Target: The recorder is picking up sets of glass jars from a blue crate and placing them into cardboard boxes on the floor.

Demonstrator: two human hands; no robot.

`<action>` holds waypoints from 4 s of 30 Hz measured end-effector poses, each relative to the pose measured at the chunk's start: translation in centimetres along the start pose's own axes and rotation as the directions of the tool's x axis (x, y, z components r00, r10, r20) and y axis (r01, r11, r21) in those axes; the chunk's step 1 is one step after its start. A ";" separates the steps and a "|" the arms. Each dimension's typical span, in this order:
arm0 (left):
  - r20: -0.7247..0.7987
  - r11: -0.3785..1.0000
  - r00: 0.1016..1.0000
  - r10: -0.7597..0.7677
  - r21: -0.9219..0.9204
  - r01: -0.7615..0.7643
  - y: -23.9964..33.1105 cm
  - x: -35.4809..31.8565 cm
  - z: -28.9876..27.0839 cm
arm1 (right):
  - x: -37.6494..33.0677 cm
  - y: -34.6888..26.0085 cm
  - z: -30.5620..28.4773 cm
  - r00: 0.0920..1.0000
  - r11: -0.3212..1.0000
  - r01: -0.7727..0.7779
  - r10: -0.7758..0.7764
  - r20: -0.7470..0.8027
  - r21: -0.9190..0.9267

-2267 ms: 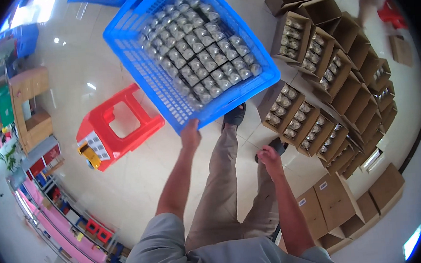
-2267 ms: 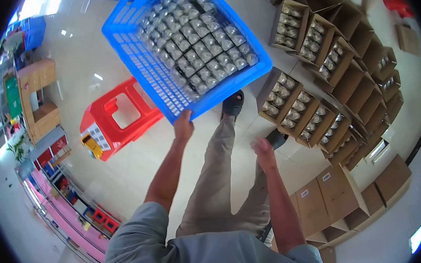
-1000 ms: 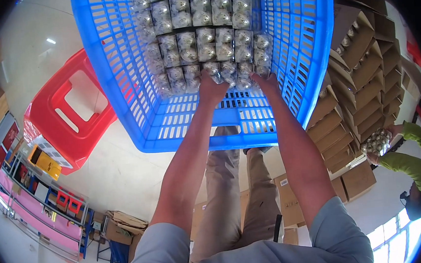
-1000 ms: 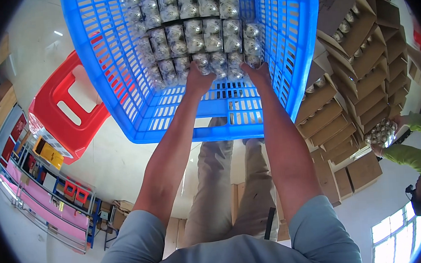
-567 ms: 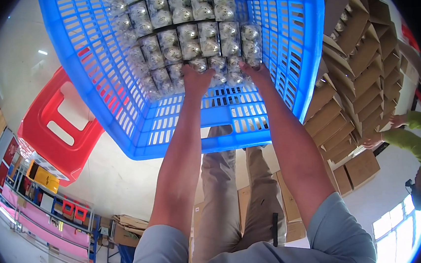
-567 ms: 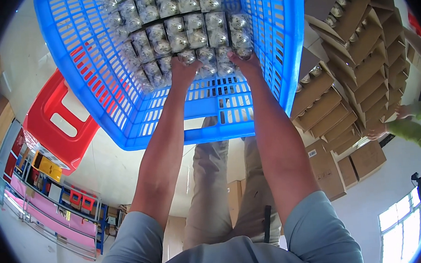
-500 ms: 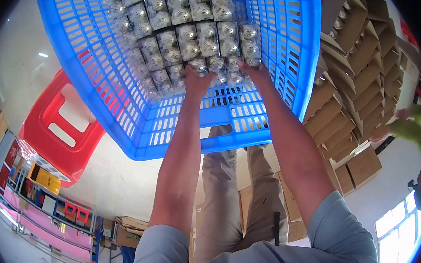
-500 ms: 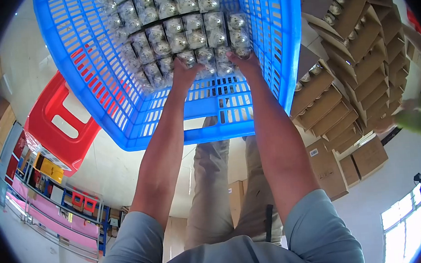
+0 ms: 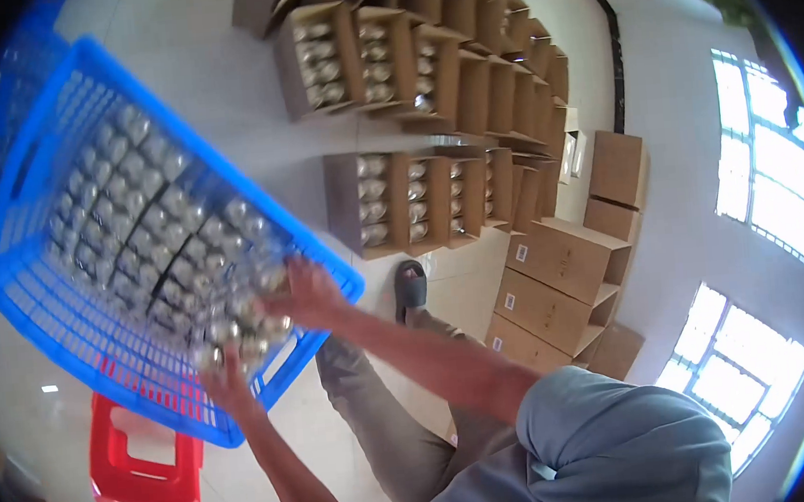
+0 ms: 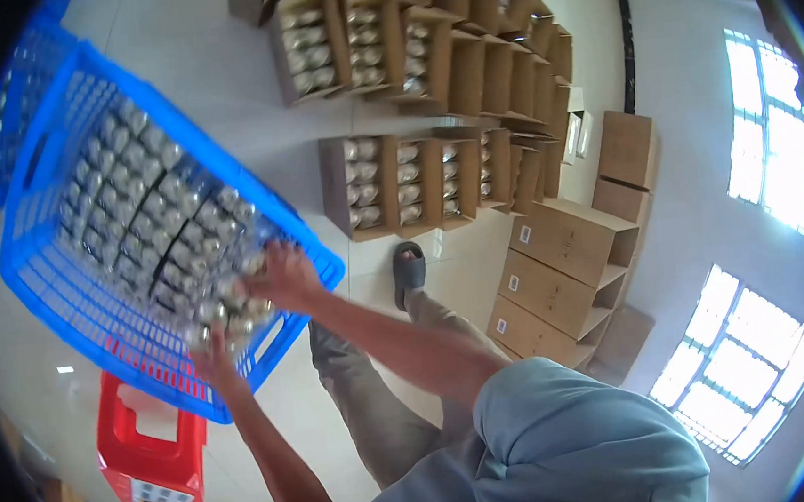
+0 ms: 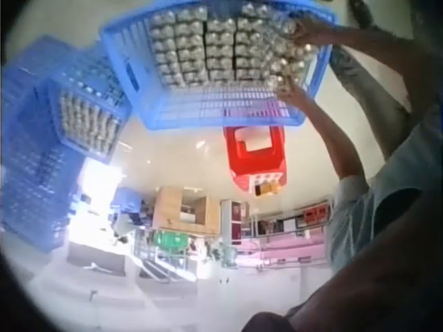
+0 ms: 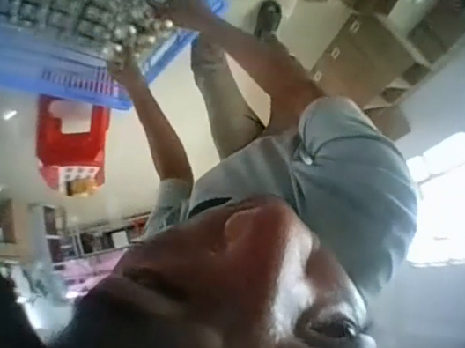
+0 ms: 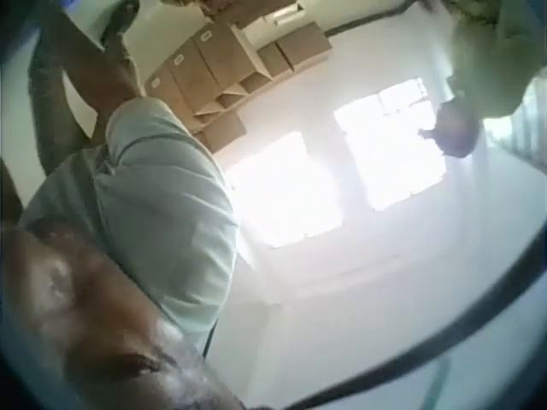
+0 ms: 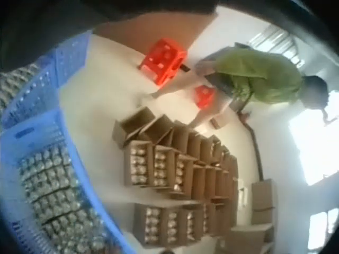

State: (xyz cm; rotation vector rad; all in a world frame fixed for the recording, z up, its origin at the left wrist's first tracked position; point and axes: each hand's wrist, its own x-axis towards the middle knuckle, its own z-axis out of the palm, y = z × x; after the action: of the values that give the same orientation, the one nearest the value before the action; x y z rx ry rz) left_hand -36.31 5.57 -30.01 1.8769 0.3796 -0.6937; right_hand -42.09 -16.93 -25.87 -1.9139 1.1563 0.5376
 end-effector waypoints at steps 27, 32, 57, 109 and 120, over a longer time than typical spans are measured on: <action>0.598 0.724 0.766 0.236 -0.634 0.272 3.0 -24.3 61.3 | 3.5 40.0 -50.8 0.809 0.927 0.262 -0.362 -0.463 -0.267; 0.456 0.558 0.866 0.203 -0.781 0.281 1.2 -25.1 69.0 | 9.8 41.2 -52.8 0.786 0.840 0.252 -0.467 -0.404 -0.480; 0.596 0.584 0.770 0.227 -0.716 0.382 -0.2 -21.6 68.4 | 11.1 36.5 -51.2 0.734 0.746 0.365 -0.599 -0.320 -0.557; 0.498 0.730 0.867 0.025 -0.602 0.324 -5.2 -18.9 66.8 | 19.4 41.3 -44.6 0.796 0.818 0.510 -0.566 -0.216 -0.265; 0.810 0.641 0.520 0.270 0.252 -0.725 1.8 -11.6 67.1 | 18.2 43.1 -44.6 0.846 0.885 0.463 -0.459 -0.272 -0.052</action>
State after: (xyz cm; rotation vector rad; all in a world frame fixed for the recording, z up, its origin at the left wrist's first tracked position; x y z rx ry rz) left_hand -63.76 -55.93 -40.32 1.9072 -1.0255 -1.1080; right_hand -73.03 -73.36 -31.23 -2.2066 0.8086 -0.0071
